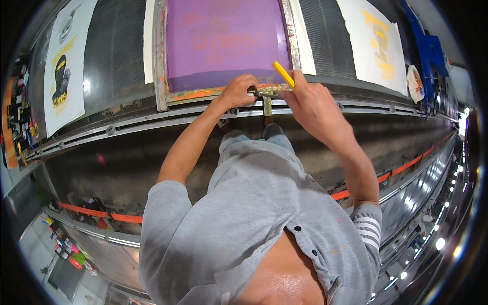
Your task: The person cleans a purple screen printing frame with a yellow tool, then positions a white t-shirt on the press. They pour ink onto the screen and use a squeegee to pull the ink across the mesh, transferring the design onto the t-shirt.
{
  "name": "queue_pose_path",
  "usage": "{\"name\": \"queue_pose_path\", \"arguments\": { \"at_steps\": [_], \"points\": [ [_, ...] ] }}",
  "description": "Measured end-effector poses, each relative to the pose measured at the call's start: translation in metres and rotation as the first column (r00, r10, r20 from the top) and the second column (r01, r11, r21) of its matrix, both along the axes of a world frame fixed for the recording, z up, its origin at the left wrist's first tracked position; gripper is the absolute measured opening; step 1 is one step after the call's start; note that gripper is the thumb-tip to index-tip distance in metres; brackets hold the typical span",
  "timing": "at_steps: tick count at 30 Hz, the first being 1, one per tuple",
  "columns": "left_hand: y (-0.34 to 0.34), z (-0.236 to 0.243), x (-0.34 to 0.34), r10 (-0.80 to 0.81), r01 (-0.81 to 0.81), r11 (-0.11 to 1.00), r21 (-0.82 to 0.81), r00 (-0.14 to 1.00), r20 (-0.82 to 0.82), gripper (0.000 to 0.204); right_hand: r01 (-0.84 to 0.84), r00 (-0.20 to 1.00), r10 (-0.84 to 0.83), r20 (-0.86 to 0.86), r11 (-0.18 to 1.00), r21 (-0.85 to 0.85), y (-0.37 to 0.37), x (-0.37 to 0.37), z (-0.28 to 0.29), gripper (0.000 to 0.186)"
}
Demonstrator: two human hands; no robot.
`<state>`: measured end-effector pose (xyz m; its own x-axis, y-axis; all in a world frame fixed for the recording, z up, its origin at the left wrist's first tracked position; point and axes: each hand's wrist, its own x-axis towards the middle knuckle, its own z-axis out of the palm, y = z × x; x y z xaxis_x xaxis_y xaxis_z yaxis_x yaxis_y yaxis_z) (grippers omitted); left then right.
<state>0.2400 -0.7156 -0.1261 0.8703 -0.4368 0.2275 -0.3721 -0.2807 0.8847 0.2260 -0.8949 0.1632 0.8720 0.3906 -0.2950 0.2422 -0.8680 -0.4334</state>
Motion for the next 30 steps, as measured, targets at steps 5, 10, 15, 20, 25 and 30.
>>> {"name": "queue_pose_path", "arguments": {
  "at_steps": [5, 10, 15, 20, 25, 30],
  "points": [
    [0.000, 0.002, 0.002, -0.012, 0.011, 1.000, 0.023, 0.999, 0.041, 0.025, -0.584, 0.709, 0.645, 0.285, 0.764, -0.274, -0.012, 0.019, 0.007, 0.026],
    [-0.004, 0.005, 0.004, -0.006, 0.008, 0.996, 0.091, 1.000, -0.021, 0.025, -0.318, 0.874, 0.043, 0.484, 0.804, 0.502, -0.007, 0.028, -0.057, 0.042],
    [-0.003, 0.009, 0.001, 0.005, -0.006, 0.999, 0.037, 0.999, 0.050, 0.026, 0.256, 0.959, -0.074, -0.274, -0.187, 0.948, 0.014, 0.011, -0.113, 0.042],
    [-0.003, 0.010, 0.002, -0.012, 0.017, 0.996, 0.087, 0.999, -0.052, 0.027, 0.506, 0.854, -0.121, -0.507, 0.423, 0.752, 0.006, 0.013, -0.056, 0.025],
    [0.003, -0.005, 0.004, -0.036, 0.035, 0.999, 0.007, 0.997, 0.072, 0.028, -0.329, 0.939, 0.341, 0.034, 0.925, -0.191, 0.000, 0.010, 0.018, 0.020],
    [-0.001, 0.008, 0.002, -0.013, 0.013, 1.000, 0.020, 1.000, 0.013, 0.025, -0.656, 0.736, 0.644, 0.207, 0.755, -0.017, -0.004, 0.003, -0.001, 0.011]
  ]
}}
